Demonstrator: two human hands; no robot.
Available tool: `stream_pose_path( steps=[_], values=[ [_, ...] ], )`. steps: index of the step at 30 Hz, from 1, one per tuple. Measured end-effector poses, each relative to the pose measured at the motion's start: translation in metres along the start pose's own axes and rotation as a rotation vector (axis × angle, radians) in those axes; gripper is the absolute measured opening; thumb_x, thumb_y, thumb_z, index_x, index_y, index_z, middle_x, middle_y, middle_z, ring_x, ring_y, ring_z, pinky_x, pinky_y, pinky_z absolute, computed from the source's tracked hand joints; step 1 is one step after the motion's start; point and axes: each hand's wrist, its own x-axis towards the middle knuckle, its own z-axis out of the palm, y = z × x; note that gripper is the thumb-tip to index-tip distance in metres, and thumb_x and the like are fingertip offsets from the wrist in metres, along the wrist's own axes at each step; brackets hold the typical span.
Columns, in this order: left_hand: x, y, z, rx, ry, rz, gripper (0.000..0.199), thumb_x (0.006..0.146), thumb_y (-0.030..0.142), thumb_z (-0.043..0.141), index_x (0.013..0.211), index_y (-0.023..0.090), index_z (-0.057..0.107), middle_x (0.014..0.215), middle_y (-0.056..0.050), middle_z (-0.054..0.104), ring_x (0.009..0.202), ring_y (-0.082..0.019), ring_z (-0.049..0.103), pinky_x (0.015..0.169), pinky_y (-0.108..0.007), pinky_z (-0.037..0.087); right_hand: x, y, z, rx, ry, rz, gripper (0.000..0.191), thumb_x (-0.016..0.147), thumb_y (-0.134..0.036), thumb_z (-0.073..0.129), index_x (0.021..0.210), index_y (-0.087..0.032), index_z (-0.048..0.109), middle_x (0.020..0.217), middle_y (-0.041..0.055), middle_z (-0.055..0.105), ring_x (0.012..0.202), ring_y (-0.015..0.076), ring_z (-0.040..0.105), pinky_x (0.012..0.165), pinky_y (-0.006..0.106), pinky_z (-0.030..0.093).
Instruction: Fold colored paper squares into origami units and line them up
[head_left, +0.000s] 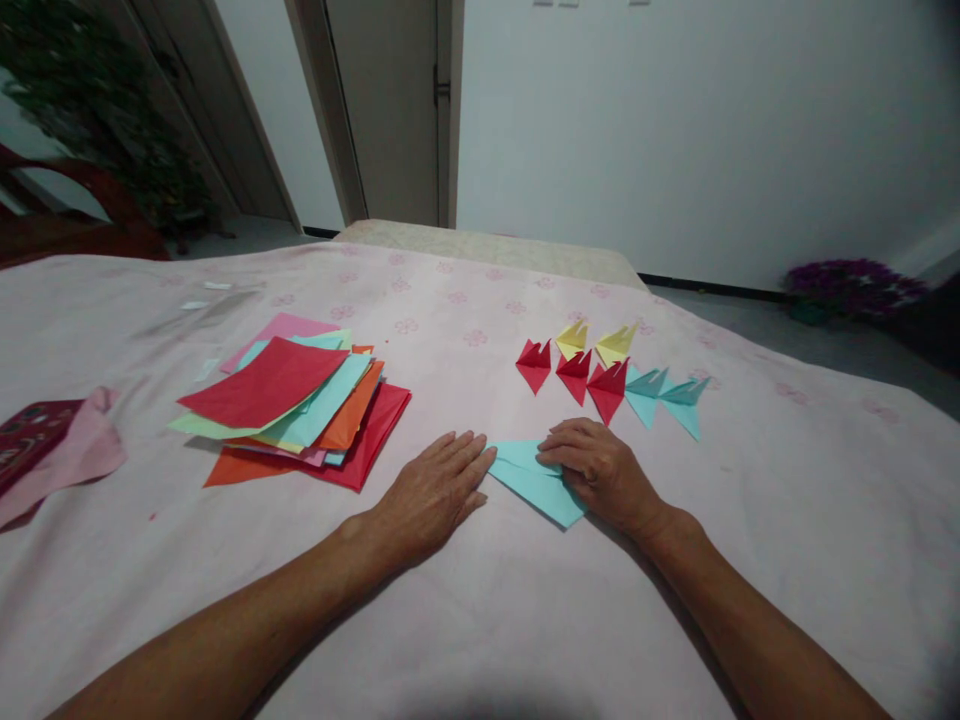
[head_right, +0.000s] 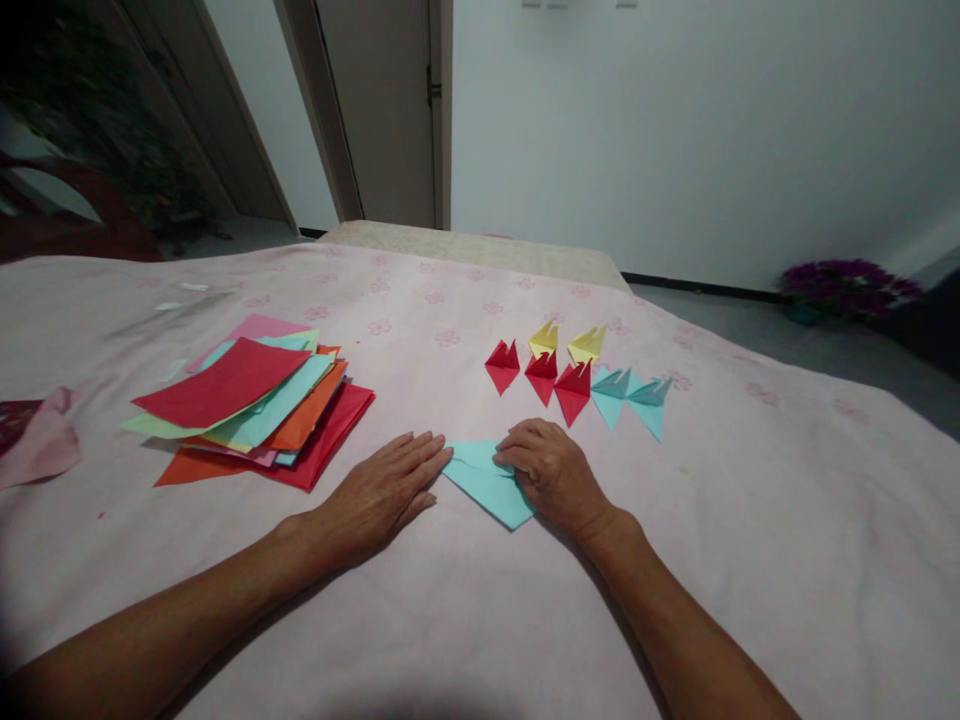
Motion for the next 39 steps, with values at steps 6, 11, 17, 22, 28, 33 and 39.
stream_pose_path(
  steps=[6, 11, 17, 22, 28, 33, 39],
  values=[
    [-0.001, 0.001, 0.000, -0.040, 0.028, -0.010, 0.046, 0.101, 0.035, 0.042, 0.142, 0.017, 0.044, 0.151, -0.013, 0.045, 0.141, -0.024, 0.039, 0.117, -0.044, 0.032, -0.002, -0.006, -0.018, -0.093, -0.073, 0.036, 0.035, 0.074, 0.004, 0.052, 0.087, -0.019, 0.074, 0.095, 0.0069, 0.075, 0.097, 0.0232, 0.067, 0.093, 0.043, 0.053],
    [-0.004, 0.001, 0.005, -0.064, 0.052, -0.014, 0.049, 0.099, 0.034, 0.046, 0.145, 0.017, 0.042, 0.151, -0.013, 0.044, 0.141, -0.025, 0.038, 0.117, -0.045, 0.033, 0.019, -0.057, -0.025, -0.098, 0.127, 0.195, 0.039, 0.081, -0.001, 0.047, 0.107, -0.019, 0.071, 0.112, 0.0081, 0.073, 0.109, 0.0225, 0.065, 0.103, 0.045, 0.049],
    [-0.006, -0.002, 0.011, -0.135, 0.104, -0.015, 0.056, 0.099, 0.036, 0.044, 0.149, 0.013, 0.031, 0.149, -0.017, 0.046, 0.140, -0.024, 0.040, 0.115, -0.045, 0.035, 0.031, -0.116, 0.018, -0.071, -0.050, 0.292, 0.049, 0.093, -0.016, 0.045, 0.141, -0.008, 0.047, 0.145, 0.0168, 0.050, 0.138, 0.0273, 0.042, 0.115, 0.051, 0.036],
    [-0.008, -0.004, 0.016, -0.098, 0.138, 0.032, 0.051, 0.099, 0.032, 0.044, 0.147, 0.015, 0.035, 0.149, -0.016, 0.045, 0.141, -0.024, 0.039, 0.115, -0.045, 0.036, 0.021, -0.120, 0.041, -0.194, -0.226, 0.437, 0.065, 0.097, -0.044, 0.047, 0.146, -0.001, 0.039, 0.153, 0.0223, 0.035, 0.145, 0.0330, 0.027, 0.120, 0.054, 0.021],
    [-0.008, -0.003, 0.015, -0.045, 0.142, 0.037, 0.048, 0.100, 0.032, 0.043, 0.145, 0.016, 0.041, 0.150, -0.015, 0.045, 0.141, -0.023, 0.040, 0.115, -0.044, 0.036, 0.012, -0.113, 0.045, -0.279, -0.244, 0.506, 0.076, 0.099, -0.058, 0.029, 0.150, -0.003, 0.031, 0.158, 0.0197, 0.021, 0.149, 0.0323, 0.016, 0.120, 0.053, 0.015],
    [-0.008, 0.000, 0.009, 0.000, 0.086, 0.013, 0.048, 0.100, 0.034, 0.043, 0.144, 0.015, 0.042, 0.151, -0.014, 0.043, 0.141, -0.025, 0.039, 0.115, -0.045, 0.035, 0.007, -0.097, 0.039, -0.323, -0.275, 0.577, 0.074, 0.099, -0.057, 0.027, 0.152, -0.005, 0.028, 0.159, 0.0174, 0.021, 0.149, 0.0291, 0.015, 0.121, 0.051, 0.011],
    [-0.011, 0.001, 0.009, 0.030, 0.054, 0.011, 0.050, 0.100, 0.034, 0.041, 0.147, 0.015, 0.038, 0.154, -0.014, 0.038, 0.142, -0.024, 0.037, 0.116, -0.045, 0.033, -0.003, -0.081, 0.029, -0.370, -0.323, 0.668, 0.070, 0.100, -0.053, 0.025, 0.153, -0.007, 0.025, 0.161, 0.0144, 0.016, 0.150, 0.0270, 0.013, 0.120, 0.051, 0.010]
  ],
)
